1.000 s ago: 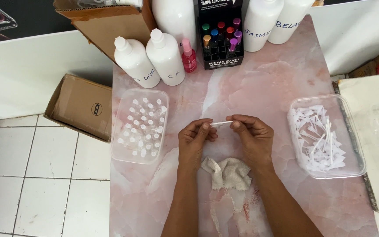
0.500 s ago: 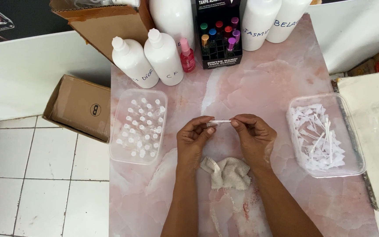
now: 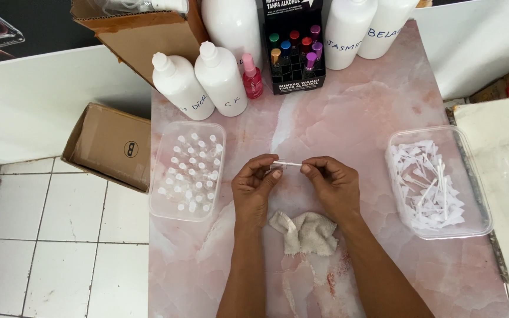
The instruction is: Cleaning small white plastic tubes or fittings using a cloth and cotton swabs on a table.
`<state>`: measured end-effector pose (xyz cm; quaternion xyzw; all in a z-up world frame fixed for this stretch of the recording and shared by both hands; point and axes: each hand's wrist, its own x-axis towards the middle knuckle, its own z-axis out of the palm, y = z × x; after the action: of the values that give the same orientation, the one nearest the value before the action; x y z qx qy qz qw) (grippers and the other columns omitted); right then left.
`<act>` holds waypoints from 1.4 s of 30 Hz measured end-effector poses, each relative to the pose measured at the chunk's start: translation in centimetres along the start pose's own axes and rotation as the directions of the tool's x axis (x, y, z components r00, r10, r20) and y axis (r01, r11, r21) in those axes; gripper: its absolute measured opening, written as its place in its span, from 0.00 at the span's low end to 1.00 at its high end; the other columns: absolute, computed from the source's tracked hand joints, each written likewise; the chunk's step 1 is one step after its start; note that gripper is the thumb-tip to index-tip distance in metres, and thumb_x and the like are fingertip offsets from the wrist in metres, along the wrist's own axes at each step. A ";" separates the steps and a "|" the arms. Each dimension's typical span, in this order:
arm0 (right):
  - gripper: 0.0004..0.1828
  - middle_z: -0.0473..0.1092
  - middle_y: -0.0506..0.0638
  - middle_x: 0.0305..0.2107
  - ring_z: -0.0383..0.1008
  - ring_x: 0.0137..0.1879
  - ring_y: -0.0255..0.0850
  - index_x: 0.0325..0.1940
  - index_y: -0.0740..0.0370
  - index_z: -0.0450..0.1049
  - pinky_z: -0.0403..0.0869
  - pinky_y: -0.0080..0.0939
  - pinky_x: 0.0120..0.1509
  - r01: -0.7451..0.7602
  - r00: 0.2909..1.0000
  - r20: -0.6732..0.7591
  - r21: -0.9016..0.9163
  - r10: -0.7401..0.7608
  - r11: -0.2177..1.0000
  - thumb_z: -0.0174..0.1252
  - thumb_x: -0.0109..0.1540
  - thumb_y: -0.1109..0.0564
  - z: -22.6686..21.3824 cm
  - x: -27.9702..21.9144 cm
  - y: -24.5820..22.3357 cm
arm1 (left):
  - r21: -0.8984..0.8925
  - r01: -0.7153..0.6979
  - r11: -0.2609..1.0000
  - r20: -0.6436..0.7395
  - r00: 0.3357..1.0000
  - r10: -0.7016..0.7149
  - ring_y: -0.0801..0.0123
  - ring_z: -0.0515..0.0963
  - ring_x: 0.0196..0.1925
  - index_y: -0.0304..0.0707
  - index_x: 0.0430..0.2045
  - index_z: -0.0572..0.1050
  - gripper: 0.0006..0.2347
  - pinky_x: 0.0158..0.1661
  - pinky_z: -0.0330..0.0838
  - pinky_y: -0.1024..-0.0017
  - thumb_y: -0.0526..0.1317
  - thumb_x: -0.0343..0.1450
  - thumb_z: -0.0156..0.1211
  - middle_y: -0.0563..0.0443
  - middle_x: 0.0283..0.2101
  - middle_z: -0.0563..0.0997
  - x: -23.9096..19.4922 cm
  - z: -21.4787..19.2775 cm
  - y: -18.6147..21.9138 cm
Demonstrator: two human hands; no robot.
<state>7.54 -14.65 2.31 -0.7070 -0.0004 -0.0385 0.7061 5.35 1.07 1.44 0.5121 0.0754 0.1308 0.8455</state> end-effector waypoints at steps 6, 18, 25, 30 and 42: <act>0.02 0.77 0.52 0.28 0.74 0.35 0.35 0.37 0.61 0.84 0.74 0.37 0.41 0.161 0.985 0.096 -0.169 -0.147 0.972 0.68 0.62 0.61 0.0 0.0 -0.3 | 0.032 -0.005 0.999 0.013 1.000 0.005 0.67 0.81 0.44 0.24 0.41 0.78 0.11 0.48 0.80 0.72 0.23 0.66 0.66 0.41 0.44 0.80 0.1 0.1 0.0; 0.04 0.71 0.53 0.30 0.71 0.35 0.36 0.40 0.61 0.85 0.72 0.38 0.38 0.197 0.980 0.025 -0.201 -0.196 0.960 0.66 0.63 0.64 0.0 -0.2 0.0 | 0.066 0.075 0.995 0.024 0.997 -0.077 0.66 0.79 0.45 0.27 0.38 0.78 0.10 0.46 0.79 0.71 0.24 0.65 0.69 0.42 0.44 0.80 -0.2 0.5 0.2; 0.06 0.72 0.53 0.31 0.73 0.35 0.36 0.41 0.62 0.85 0.75 0.38 0.40 0.206 0.978 0.008 -0.185 -0.209 0.961 0.66 0.62 0.66 -0.3 0.1 0.4 | 0.073 0.080 0.994 0.028 0.996 -0.082 0.65 0.79 0.44 0.26 0.37 0.77 0.10 0.46 0.79 0.72 0.23 0.65 0.68 0.41 0.44 0.79 -0.3 0.7 -0.2; 0.08 0.74 0.54 0.32 0.75 0.38 0.36 0.42 0.65 0.83 0.76 0.36 0.45 0.218 0.966 -0.130 -0.044 -0.222 0.975 0.69 0.59 0.68 -0.5 0.5 0.0 | 0.139 0.133 0.981 0.047 0.989 -0.141 0.67 0.77 0.40 0.25 0.38 0.77 0.11 0.42 0.78 0.74 0.25 0.64 0.70 0.44 0.38 0.77 -0.4 0.2 -1.5; 0.06 0.79 0.55 0.28 0.77 0.34 0.36 0.40 0.67 0.83 0.78 0.34 0.44 -0.080 0.992 -0.082 0.211 0.099 0.974 0.69 0.59 0.65 0.3 0.0 0.3 | 0.107 0.144 0.984 -0.012 0.990 -0.144 0.65 0.80 0.43 0.25 0.39 0.77 0.10 0.48 0.81 0.66 0.26 0.66 0.68 0.38 0.46 0.80 -0.5 1.6 1.3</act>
<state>7.59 -14.33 2.05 -0.6263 0.0600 -0.0387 0.7763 5.10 0.14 3.33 0.5499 0.1212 0.0663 0.8237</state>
